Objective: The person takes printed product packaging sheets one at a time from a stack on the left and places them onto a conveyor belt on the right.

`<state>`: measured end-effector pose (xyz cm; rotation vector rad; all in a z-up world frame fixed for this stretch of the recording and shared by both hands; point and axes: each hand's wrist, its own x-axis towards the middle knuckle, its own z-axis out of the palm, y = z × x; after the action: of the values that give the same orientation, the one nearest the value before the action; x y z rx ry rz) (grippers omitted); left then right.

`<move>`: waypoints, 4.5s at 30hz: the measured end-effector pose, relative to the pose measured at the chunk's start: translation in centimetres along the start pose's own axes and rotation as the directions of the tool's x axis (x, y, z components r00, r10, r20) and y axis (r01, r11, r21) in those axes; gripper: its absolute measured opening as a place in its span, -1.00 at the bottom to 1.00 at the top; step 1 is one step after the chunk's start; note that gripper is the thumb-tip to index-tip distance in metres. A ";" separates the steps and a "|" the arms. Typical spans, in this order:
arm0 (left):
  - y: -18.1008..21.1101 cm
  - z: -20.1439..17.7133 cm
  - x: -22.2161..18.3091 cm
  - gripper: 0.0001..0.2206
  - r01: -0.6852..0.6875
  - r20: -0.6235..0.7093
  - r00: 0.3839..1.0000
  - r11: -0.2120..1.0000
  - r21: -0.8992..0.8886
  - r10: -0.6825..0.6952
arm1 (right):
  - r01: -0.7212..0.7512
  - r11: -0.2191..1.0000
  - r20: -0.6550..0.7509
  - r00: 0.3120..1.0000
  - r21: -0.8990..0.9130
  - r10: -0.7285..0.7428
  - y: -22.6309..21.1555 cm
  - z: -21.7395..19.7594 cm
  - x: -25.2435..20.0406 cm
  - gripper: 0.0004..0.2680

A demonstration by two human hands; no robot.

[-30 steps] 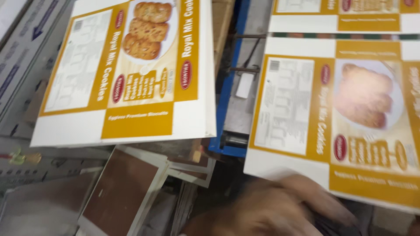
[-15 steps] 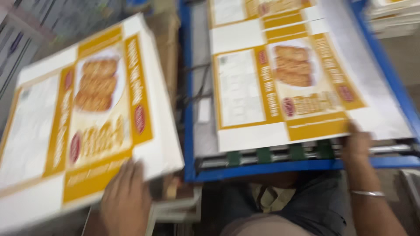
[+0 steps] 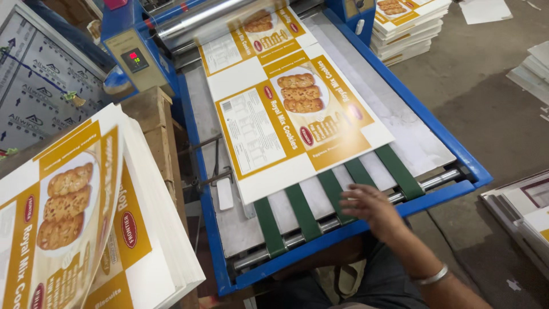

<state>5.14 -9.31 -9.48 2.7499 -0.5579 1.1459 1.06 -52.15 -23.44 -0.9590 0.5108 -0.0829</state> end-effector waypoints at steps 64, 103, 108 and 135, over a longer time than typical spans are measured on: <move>-6.1 -11.7 2.0 -0.74 0.285 0.000 0.956 0.932 -0.222 -0.292 | -0.096 0.991 0.097 0.990 -0.092 0.105 1.4 0.1 -1.7 -0.68; -1.0 -9.9 3.0 -0.49 0.116 0.257 0.956 0.988 0.106 -0.140 | -0.026 0.996 -0.597 0.802 -0.084 -0.030 0.6 -19.5 -3.3 -0.66; -1.6 -9.4 2.8 -0.56 0.113 0.229 0.963 0.983 0.142 -0.144 | 0.347 0.915 -0.278 0.876 -0.206 -0.395 0.0 -16.6 -5.1 -0.69; -5.3 -11.5 3.0 -0.51 0.376 0.107 0.926 0.911 -0.170 -0.362 | -0.096 0.988 0.245 0.961 -0.124 0.124 -0.1 4.2 -2.7 -0.66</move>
<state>1.43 -2.54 0.97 2.5889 -0.1287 0.8591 0.61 -48.22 -20.42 -1.0309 0.3348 0.1688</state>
